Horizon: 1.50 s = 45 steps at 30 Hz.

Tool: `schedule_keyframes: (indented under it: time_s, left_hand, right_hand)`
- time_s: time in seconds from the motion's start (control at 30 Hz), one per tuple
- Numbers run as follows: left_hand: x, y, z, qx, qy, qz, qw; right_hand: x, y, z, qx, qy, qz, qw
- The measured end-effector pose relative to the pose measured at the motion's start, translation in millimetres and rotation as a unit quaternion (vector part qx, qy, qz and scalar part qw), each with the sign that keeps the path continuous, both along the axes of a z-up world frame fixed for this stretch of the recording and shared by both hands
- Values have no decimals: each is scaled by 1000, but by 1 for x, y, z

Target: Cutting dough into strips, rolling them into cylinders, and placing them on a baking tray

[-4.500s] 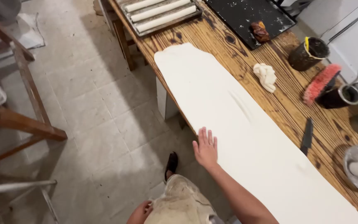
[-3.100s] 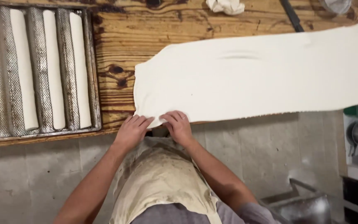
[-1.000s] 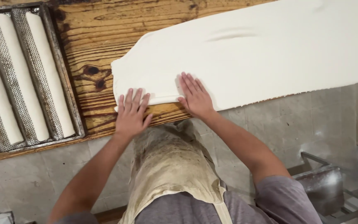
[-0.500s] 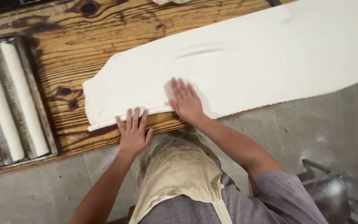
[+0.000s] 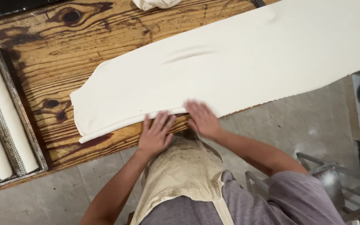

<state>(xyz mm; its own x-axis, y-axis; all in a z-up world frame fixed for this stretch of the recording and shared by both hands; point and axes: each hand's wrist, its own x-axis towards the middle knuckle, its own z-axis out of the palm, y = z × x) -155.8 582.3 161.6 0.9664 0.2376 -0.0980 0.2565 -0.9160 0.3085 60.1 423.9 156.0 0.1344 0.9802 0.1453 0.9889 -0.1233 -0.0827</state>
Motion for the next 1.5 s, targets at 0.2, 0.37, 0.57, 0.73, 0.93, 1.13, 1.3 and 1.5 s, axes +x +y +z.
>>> schedule_keyframes:
  time_s: [0.2, 0.37, 0.57, 0.73, 0.93, 1.13, 1.3, 1.5]
  left_hand:
    - [-20, 20, 15, -35, 8, 77, 996]
    - [-140, 39, -2, 39, 20, 282, 959]
    - [-171, 102, -12, 90, -36, 251, 963]
    - [-155, 141, -12, 97, -95, 164, 977]
    - [-164, 113, -10, 152, -78, 128, 977]
    - [-136, 90, -9, 168, -37, 153, 973]
    - [-80, 36, -10, 121, -84, 106, 983]
    - [16, -42, -11, 80, -66, 194, 976]
  right_hand:
    - [64, 17, -24, -57, 57, -58, 995]
    - [51, 3, 4, 13, -17, -78, 997]
    - [52, -34, -13, -26, -41, -34, 998]
    - [98, -8, -4, -39, -35, -25, 998]
    - [66, -58, -17, -38, 32, -3, 999]
    - [120, -27, 1, -13, -15, -28, 999]
    - [133, -74, -32, 10, 71, 1, 997]
    - [160, -75, -7, -5, -45, 78, 996]
